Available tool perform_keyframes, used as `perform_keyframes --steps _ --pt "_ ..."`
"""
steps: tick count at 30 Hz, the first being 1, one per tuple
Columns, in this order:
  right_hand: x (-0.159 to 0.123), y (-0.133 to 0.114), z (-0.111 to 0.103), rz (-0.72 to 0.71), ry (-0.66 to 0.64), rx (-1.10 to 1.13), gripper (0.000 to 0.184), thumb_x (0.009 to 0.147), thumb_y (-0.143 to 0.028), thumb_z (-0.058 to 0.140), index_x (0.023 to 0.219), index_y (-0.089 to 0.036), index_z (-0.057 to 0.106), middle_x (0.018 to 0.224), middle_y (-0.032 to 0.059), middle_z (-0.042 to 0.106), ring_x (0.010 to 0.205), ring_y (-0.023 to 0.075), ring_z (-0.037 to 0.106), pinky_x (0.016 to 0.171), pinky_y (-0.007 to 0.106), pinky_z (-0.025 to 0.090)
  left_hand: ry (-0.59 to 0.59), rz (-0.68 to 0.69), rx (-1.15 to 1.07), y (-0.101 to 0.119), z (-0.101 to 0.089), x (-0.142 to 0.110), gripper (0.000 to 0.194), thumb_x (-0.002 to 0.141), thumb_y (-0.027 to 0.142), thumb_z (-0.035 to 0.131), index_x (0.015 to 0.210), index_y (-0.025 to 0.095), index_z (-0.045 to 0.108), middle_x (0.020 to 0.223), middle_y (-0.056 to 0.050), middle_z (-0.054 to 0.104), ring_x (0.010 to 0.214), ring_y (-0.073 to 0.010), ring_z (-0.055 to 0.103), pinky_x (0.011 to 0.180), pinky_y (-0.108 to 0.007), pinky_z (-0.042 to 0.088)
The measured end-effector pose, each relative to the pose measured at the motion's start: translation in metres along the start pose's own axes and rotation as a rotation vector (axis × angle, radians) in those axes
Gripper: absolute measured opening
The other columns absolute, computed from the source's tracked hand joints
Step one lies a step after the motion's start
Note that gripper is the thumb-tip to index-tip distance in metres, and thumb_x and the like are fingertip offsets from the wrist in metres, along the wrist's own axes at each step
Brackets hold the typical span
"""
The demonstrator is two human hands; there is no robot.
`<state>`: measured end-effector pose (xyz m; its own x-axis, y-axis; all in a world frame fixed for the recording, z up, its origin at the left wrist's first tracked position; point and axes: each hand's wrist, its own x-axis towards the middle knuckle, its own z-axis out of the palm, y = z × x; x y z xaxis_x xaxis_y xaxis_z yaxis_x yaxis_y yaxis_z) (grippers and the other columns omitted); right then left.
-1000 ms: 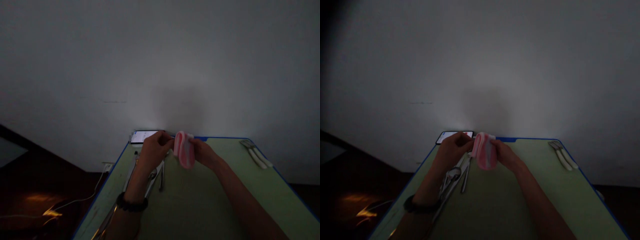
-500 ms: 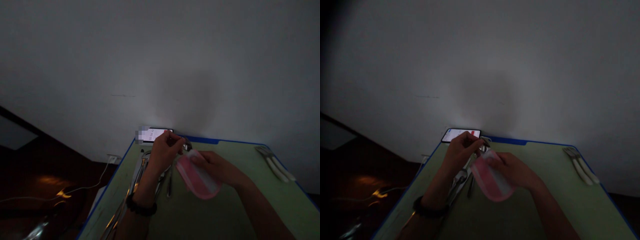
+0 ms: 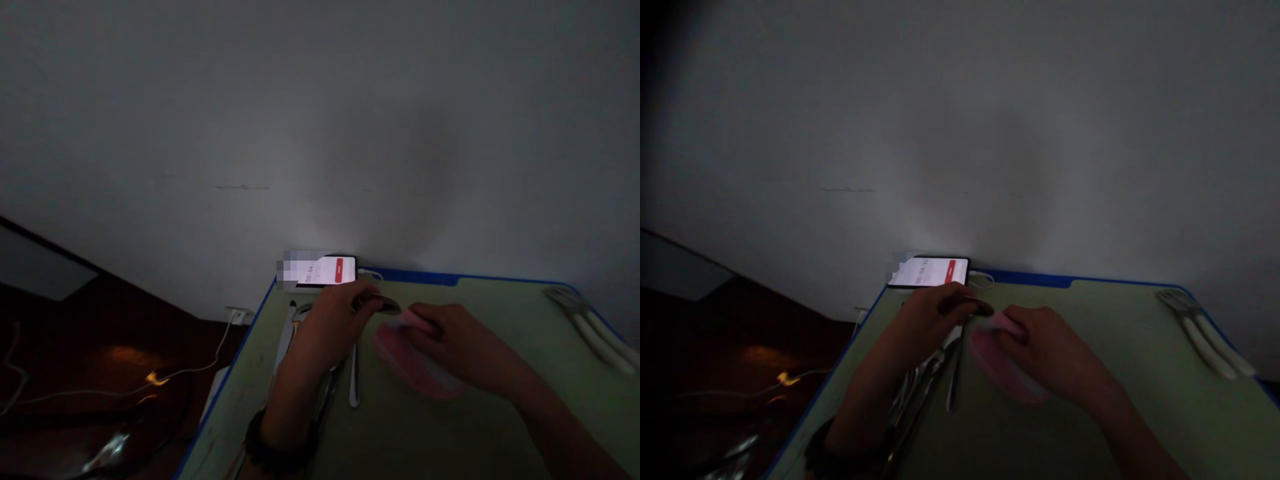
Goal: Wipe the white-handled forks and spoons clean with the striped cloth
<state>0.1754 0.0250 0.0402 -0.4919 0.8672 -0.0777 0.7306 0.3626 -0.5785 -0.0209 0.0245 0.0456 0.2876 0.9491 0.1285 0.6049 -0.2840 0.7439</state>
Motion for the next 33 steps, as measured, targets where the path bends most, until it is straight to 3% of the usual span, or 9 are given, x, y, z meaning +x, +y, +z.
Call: perform_keyframes --steps 4,10,14,18,24,28,33 --pt "0.001 0.004 0.003 0.024 -0.003 -0.066 0.019 0.079 -0.027 0.048 0.063 -0.019 0.046 0.057 -0.0030 0.054 0.051 0.0088 0.044 0.048 0.023 0.025 -0.028 0.002 0.122 -0.003 0.001 -0.001 0.017 0.087 0.027 0.048 0.086 0.020 0.063 0.080 0.000 0.068 0.070 -0.0132 0.059 0.061 -0.024 0.040" --pt "0.004 0.009 0.002 0.077 -0.030 -0.040 0.019 0.083 -0.034 0.046 0.070 -0.021 0.052 0.065 -0.0028 0.059 0.056 0.0102 0.052 0.051 0.023 0.030 -0.052 -0.034 0.190 -0.006 0.002 -0.001 0.020 0.089 0.023 0.043 0.095 0.023 0.062 0.087 -0.001 0.068 0.077 -0.0155 0.060 0.062 -0.025 0.041" --pt "0.004 0.009 0.003 0.082 -0.040 -0.026 0.021 0.083 -0.038 0.047 0.071 -0.022 0.052 0.065 -0.0034 0.060 0.056 0.0103 0.053 0.052 0.023 0.033 -0.053 -0.059 0.156 -0.004 0.001 -0.001 0.020 0.089 0.023 0.044 0.094 0.024 0.063 0.086 0.001 0.069 0.076 -0.0147 0.061 0.065 -0.026 0.043" --pt "0.002 0.005 0.005 0.066 -0.028 0.001 0.021 0.084 -0.038 0.045 0.073 -0.023 0.054 0.066 -0.0025 0.062 0.055 0.0101 0.055 0.050 0.022 0.036 0.025 -0.076 0.088 -0.002 0.001 -0.001 0.017 0.088 0.023 0.047 0.094 0.025 0.063 0.089 0.002 0.069 0.080 -0.0137 0.061 0.071 -0.027 0.044" --pt "0.002 -0.001 0.007 0.016 0.043 0.039 0.021 0.086 -0.038 0.043 0.091 -0.024 0.057 0.082 0.0013 0.066 0.066 0.0120 0.061 0.057 0.021 0.045 0.086 -0.112 -0.033 0.002 -0.005 -0.003 0.012 0.086 0.023 0.051 0.089 0.025 0.063 0.085 0.003 0.069 0.074 -0.0127 0.061 0.067 -0.026 0.045" --pt "0.008 -0.009 0.000 0.045 0.031 0.009 0.021 0.085 -0.040 0.043 0.089 -0.024 0.057 0.085 0.0009 0.066 0.071 0.0121 0.061 0.060 0.022 0.045 0.115 -0.157 -0.067 0.005 -0.008 -0.004 0.013 0.087 0.026 0.050 0.090 0.024 0.062 0.085 0.002 0.069 0.075 -0.0143 0.061 0.069 -0.028 0.045" --pt "0.007 -0.023 -0.009 0.035 -0.016 -0.034 0.017 0.085 -0.035 0.045 0.083 -0.023 0.057 0.078 -0.0010 0.064 0.066 0.0108 0.058 0.059 0.022 0.042 0.031 -0.096 -0.014 0.010 -0.008 -0.010 0.015 0.088 0.026 0.047 0.090 0.024 0.062 0.086 0.001 0.068 0.078 -0.0157 0.061 0.070 -0.030 0.044"
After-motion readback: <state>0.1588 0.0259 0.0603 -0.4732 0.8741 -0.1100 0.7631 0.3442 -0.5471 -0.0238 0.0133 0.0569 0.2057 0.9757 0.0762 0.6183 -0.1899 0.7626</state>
